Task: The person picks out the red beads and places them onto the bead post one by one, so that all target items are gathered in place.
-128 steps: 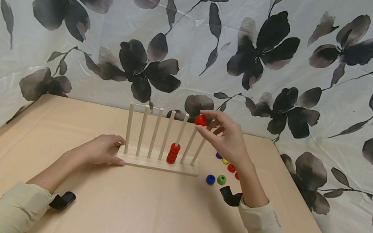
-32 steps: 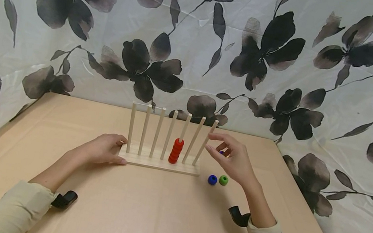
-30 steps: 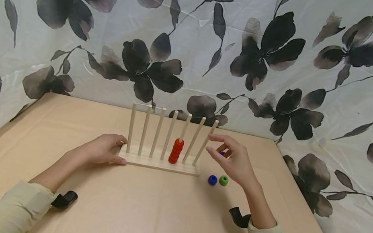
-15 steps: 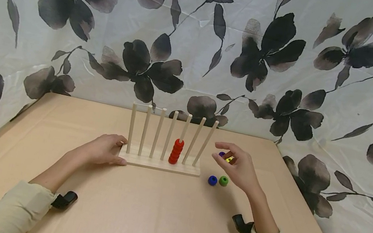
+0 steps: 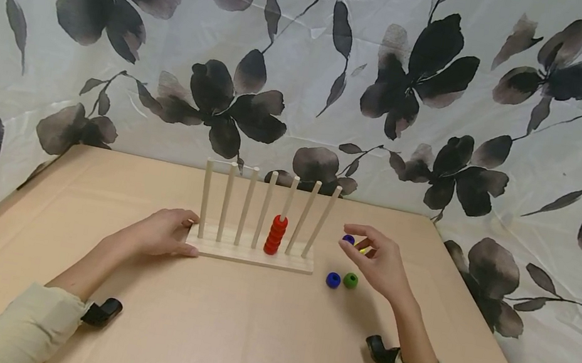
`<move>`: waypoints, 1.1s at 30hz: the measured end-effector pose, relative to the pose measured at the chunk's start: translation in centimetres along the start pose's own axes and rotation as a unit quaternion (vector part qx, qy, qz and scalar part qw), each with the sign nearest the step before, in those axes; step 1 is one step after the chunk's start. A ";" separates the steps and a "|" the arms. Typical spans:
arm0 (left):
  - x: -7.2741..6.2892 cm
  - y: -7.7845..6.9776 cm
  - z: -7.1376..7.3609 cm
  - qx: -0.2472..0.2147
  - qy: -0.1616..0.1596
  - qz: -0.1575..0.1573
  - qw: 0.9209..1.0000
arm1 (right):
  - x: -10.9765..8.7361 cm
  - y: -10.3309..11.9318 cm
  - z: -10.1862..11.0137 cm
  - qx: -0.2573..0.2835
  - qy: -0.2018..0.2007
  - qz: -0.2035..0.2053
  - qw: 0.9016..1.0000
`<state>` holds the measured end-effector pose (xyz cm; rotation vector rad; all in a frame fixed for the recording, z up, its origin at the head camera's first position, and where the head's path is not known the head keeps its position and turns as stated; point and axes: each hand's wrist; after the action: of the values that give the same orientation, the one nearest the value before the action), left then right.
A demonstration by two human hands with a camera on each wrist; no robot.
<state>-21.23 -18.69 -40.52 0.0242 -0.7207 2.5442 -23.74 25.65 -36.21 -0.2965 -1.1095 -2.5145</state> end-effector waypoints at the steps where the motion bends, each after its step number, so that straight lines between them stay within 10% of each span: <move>1: 0.0 0.0 0.0 0.000 0.000 -0.001 1.000 | 0.1 0.0 0.1 -0.002 0.001 -0.002 1.000; 33: 0.3 0.4 0.3 -0.006 0.010 -0.003 1.000 | 0.3 -2.1 3.0 -0.019 0.020 -0.073 0.997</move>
<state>-21.70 -18.96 -40.38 -0.0032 -0.7271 2.5317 -24.80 29.09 -35.53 -0.1817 -1.1061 -2.6587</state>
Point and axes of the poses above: each hand's wrist, its own x-axis towards the middle knuckle, its own z-axis out of the back of the hand, y = z × x, and after that the axes turned 7 degrees about -z, right-handed
